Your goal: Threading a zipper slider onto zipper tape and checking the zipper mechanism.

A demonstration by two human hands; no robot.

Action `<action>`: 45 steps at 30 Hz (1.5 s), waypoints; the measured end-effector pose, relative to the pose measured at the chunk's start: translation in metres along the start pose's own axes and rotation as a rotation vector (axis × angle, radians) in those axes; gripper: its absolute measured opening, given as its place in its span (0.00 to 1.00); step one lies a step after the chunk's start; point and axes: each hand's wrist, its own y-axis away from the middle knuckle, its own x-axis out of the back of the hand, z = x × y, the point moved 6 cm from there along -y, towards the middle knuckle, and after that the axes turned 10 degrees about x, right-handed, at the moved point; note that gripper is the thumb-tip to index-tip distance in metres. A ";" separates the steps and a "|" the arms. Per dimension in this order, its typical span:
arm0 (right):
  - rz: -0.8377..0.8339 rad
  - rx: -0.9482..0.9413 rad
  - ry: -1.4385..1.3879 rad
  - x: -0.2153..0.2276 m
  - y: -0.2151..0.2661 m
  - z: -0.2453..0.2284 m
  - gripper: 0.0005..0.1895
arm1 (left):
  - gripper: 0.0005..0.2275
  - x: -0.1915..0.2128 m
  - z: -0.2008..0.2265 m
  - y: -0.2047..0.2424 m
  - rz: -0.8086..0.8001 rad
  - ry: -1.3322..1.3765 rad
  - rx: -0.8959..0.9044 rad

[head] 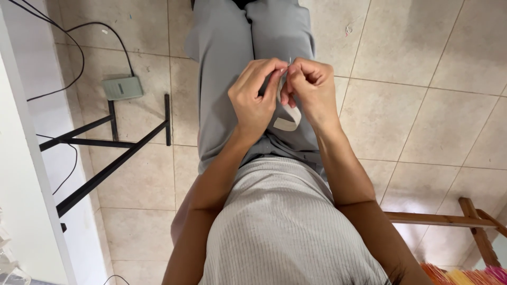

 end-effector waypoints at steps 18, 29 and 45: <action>-0.121 0.689 0.646 -0.080 0.149 -0.155 0.11 | 0.09 -0.051 0.144 0.151 0.063 -2.089 -0.445; 0.183 0.632 0.375 -0.096 0.159 -0.189 0.20 | 0.22 -0.043 0.214 0.127 0.503 -2.552 0.215; -0.019 0.711 0.404 -0.095 0.159 -0.196 0.12 | 0.12 -0.053 0.208 0.151 0.461 -2.379 0.165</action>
